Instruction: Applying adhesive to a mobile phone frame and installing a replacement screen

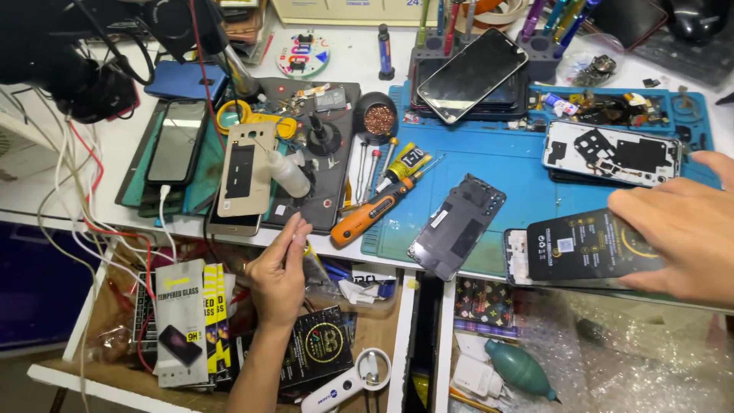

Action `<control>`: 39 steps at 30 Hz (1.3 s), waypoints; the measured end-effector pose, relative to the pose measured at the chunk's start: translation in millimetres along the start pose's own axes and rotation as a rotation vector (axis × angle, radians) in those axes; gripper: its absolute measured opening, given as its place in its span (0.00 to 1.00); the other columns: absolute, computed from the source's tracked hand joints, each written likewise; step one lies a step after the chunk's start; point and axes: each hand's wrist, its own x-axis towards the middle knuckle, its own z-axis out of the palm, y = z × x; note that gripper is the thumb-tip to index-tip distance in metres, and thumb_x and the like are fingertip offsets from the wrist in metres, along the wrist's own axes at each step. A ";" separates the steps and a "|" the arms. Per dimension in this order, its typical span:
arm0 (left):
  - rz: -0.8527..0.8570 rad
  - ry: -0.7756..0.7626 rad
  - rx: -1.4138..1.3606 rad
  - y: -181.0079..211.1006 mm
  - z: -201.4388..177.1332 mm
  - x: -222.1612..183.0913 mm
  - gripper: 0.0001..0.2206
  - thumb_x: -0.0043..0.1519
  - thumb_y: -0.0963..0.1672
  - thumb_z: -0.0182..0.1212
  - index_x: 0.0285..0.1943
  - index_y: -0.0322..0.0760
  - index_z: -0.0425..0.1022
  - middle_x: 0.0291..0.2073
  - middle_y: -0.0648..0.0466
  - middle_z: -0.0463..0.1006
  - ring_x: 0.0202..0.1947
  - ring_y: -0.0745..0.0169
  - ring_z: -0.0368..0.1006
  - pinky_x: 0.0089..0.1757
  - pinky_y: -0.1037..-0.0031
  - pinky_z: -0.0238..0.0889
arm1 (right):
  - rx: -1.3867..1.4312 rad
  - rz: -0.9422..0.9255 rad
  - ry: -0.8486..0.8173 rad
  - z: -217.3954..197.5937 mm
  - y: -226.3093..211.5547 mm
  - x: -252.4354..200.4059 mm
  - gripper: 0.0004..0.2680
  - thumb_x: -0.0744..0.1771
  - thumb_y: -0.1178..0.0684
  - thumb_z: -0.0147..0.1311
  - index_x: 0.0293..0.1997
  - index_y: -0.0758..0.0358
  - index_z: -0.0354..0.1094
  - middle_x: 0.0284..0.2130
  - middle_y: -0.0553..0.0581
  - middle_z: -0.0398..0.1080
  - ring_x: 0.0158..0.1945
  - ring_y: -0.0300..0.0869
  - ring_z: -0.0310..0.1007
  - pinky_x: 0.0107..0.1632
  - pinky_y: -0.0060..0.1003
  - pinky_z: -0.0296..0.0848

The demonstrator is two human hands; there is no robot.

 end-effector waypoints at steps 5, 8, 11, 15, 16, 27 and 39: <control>-0.064 -0.133 0.083 -1.3 -8.8 0.8 0.13 0.69 0.39 0.51 0.61 0.31 0.75 0.52 0.46 0.82 0.51 0.55 0.80 0.53 0.69 0.74 | 0.000 -0.025 -0.056 -37.7 -3.2 -7.8 0.30 0.52 0.13 0.61 0.47 0.29 0.52 0.40 0.16 0.72 0.55 0.27 0.74 0.80 0.53 0.51; -0.064 -0.125 0.150 -8.6 -8.8 -2.9 0.15 0.69 0.40 0.52 0.64 0.32 0.73 0.59 0.42 0.78 0.56 0.48 0.77 0.56 0.63 0.70 | -0.022 -0.069 -0.185 -69.3 -4.0 -13.5 0.29 0.57 0.14 0.60 0.50 0.32 0.53 0.44 0.21 0.72 0.58 0.30 0.71 0.80 0.52 0.49; 0.046 -0.037 0.244 -1.8 -7.3 -6.7 0.19 0.69 0.40 0.56 0.69 0.26 0.68 0.64 0.36 0.73 0.61 0.41 0.72 0.60 0.58 0.67 | 0.005 -0.118 -0.183 -80.3 -4.9 -17.1 0.27 0.58 0.16 0.62 0.48 0.37 0.55 0.43 0.29 0.72 0.57 0.35 0.71 0.78 0.53 0.49; 0.444 0.086 0.346 10.2 -3.3 -11.0 0.15 0.67 0.37 0.60 0.63 0.24 0.68 0.59 0.33 0.71 0.63 0.31 0.68 0.63 0.50 0.69 | 0.006 -0.153 -0.086 -77.7 -5.0 -17.6 0.26 0.57 0.17 0.64 0.43 0.40 0.57 0.34 0.37 0.74 0.48 0.37 0.76 0.75 0.52 0.52; 0.443 0.082 0.339 18.5 4.8 -9.8 0.15 0.67 0.37 0.60 0.63 0.24 0.68 0.59 0.33 0.71 0.63 0.31 0.68 0.63 0.50 0.69 | 0.006 -0.150 -0.093 -76.0 -4.3 -18.3 0.26 0.57 0.17 0.64 0.43 0.40 0.57 0.34 0.37 0.74 0.48 0.37 0.76 0.75 0.52 0.52; 0.445 -0.840 -0.367 148.5 117.7 28.9 0.54 0.56 0.50 0.75 0.80 0.31 0.31 0.79 0.33 0.46 0.79 0.35 0.50 0.73 0.57 0.46 | 0.060 -0.148 -0.012 -76.7 -7.3 -20.9 0.25 0.57 0.19 0.63 0.41 0.43 0.59 0.35 0.43 0.75 0.49 0.43 0.76 0.74 0.53 0.53; 0.304 -1.025 -0.427 190.3 183.4 49.4 0.62 0.52 0.41 0.74 0.79 0.42 0.12 0.55 0.37 0.74 0.42 0.37 0.72 0.36 0.65 0.65 | 0.102 -0.163 -0.059 -91.4 -12.6 -16.5 0.25 0.59 0.23 0.64 0.49 0.50 0.67 0.41 0.43 0.78 0.54 0.45 0.73 0.72 0.58 0.53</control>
